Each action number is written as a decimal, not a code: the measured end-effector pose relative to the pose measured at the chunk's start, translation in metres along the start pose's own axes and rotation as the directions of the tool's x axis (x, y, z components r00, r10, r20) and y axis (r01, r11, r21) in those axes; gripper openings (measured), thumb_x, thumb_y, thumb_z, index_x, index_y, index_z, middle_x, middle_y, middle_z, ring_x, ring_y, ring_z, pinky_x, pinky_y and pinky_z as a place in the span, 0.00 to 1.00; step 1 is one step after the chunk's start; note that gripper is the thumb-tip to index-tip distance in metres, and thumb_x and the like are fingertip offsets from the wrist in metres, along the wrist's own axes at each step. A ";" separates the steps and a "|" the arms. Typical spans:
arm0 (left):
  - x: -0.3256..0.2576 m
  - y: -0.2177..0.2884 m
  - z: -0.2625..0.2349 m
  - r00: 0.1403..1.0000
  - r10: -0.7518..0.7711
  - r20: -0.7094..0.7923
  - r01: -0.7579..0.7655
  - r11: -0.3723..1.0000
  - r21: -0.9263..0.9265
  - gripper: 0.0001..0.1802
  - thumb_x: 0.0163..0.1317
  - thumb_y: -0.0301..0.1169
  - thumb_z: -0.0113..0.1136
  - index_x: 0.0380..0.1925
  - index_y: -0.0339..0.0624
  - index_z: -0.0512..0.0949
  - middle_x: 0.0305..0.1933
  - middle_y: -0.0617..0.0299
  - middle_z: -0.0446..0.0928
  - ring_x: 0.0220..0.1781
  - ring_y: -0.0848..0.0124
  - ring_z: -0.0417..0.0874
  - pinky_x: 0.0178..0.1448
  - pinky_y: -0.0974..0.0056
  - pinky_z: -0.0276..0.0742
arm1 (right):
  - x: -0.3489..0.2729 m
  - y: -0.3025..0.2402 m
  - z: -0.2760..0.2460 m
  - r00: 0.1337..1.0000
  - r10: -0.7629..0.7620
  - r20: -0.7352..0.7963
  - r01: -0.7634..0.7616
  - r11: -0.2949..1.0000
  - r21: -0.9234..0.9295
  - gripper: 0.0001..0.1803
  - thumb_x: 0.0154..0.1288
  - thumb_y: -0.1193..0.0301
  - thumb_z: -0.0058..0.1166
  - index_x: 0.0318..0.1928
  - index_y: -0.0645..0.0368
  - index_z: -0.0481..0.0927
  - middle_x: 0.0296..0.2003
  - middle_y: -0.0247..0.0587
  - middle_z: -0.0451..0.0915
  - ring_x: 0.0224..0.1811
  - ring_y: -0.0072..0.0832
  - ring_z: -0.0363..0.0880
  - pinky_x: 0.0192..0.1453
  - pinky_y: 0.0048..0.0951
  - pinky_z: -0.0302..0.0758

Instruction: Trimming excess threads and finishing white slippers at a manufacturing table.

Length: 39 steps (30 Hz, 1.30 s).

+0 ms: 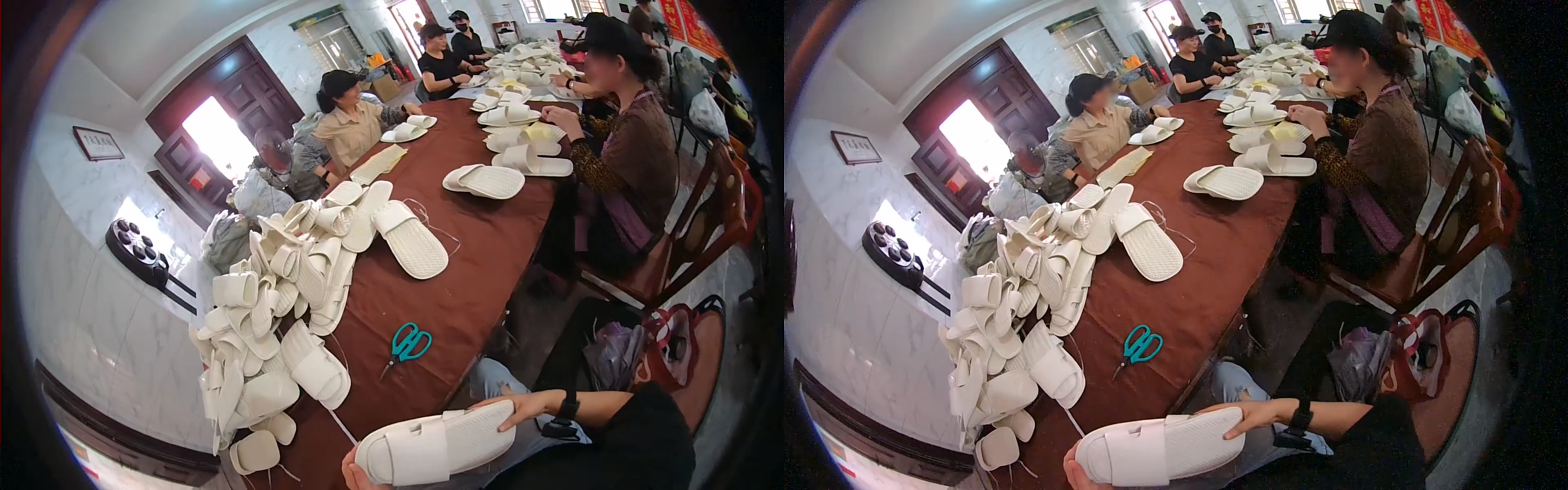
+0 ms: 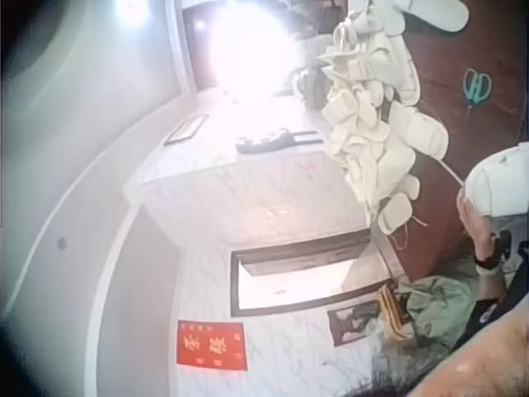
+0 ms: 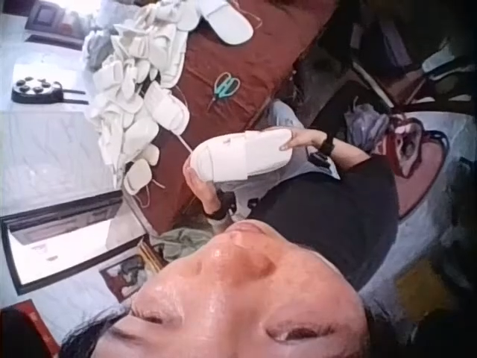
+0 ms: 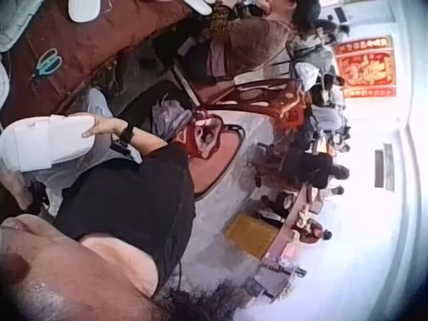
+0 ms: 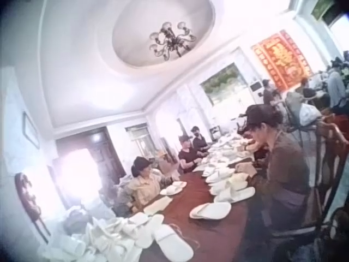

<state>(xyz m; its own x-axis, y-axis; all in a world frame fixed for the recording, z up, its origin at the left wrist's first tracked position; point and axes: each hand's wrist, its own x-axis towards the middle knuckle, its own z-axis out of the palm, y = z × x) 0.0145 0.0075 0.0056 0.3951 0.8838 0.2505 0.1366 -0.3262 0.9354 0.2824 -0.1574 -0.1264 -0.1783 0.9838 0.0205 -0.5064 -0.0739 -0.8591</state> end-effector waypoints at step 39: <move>0.012 -0.102 0.020 0.970 0.162 0.183 -0.238 0.451 0.860 0.26 0.63 0.42 0.50 0.57 0.41 0.71 0.63 0.46 0.66 0.68 0.51 0.63 0.72 0.43 0.48 | 0.217 -0.190 -0.181 0.788 -0.080 -0.611 0.111 0.994 0.012 0.24 0.55 0.68 0.65 0.51 0.65 0.76 0.44 0.37 0.82 0.42 0.26 0.82 0.44 0.26 0.77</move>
<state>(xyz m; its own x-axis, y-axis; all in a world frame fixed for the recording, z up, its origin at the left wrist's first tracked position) 0.0237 0.0449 -0.0916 0.5715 0.7430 0.3483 0.7493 -0.6455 0.1478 0.4932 0.0997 -0.0512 0.4154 0.8807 -0.2275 -0.5334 0.0333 -0.8452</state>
